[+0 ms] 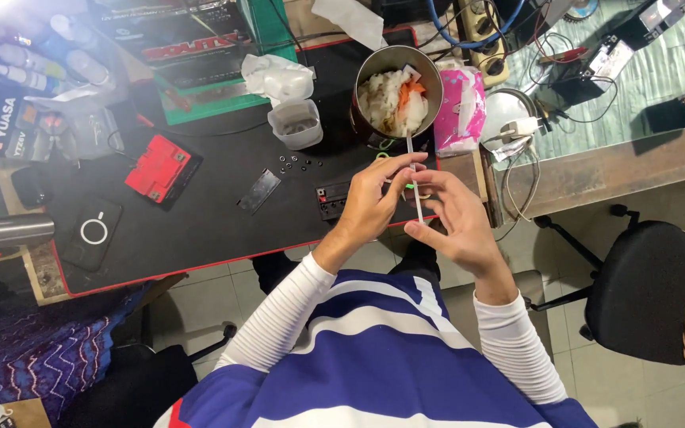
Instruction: Servicing a lead-acid battery by assembling its plastic housing components using small screws and a screwdriver.
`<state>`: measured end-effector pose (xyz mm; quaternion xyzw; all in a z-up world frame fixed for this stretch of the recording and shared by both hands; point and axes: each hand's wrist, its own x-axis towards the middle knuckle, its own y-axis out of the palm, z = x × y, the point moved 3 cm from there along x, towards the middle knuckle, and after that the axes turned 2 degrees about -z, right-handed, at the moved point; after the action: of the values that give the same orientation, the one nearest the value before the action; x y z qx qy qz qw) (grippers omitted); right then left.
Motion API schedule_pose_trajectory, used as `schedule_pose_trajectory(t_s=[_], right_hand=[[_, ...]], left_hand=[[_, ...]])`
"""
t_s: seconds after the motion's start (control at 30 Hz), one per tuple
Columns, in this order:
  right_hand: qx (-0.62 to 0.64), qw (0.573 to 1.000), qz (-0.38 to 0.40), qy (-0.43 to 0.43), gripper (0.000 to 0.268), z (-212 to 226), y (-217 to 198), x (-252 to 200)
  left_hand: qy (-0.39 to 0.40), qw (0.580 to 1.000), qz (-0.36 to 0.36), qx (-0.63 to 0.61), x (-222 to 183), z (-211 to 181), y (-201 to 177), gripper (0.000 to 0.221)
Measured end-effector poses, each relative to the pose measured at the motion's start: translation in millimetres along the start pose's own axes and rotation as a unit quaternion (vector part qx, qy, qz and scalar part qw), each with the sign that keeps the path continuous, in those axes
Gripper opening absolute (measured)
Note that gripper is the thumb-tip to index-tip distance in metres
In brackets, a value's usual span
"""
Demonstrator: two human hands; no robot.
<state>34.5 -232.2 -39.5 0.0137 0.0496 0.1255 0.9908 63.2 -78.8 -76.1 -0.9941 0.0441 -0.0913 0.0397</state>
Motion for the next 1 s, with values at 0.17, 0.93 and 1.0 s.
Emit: schedule_pose_trajectory(t_s=[0.17, 0.93, 1.0], right_hand=[[0.047, 0.998, 0.029, 0.031, 0.086, -3.0, -7.9, 8.9], [0.106, 0.991, 0.057, 0.063, 0.071, -21.8, -20.1, 29.8], [0.126, 0.99, 0.03, 0.064, 0.064, -30.9, -21.8, 30.8]], left_hand=[[-0.03, 0.999, 0.002, 0.015, 5.5, -0.1, -3.3, 0.026], [-0.451, 0.76, -0.082, -0.46, 4.7, 81.8, 38.8, 0.039], [-0.454, 0.765, -0.07, -0.452, 4.0, 84.0, 38.5, 0.043]])
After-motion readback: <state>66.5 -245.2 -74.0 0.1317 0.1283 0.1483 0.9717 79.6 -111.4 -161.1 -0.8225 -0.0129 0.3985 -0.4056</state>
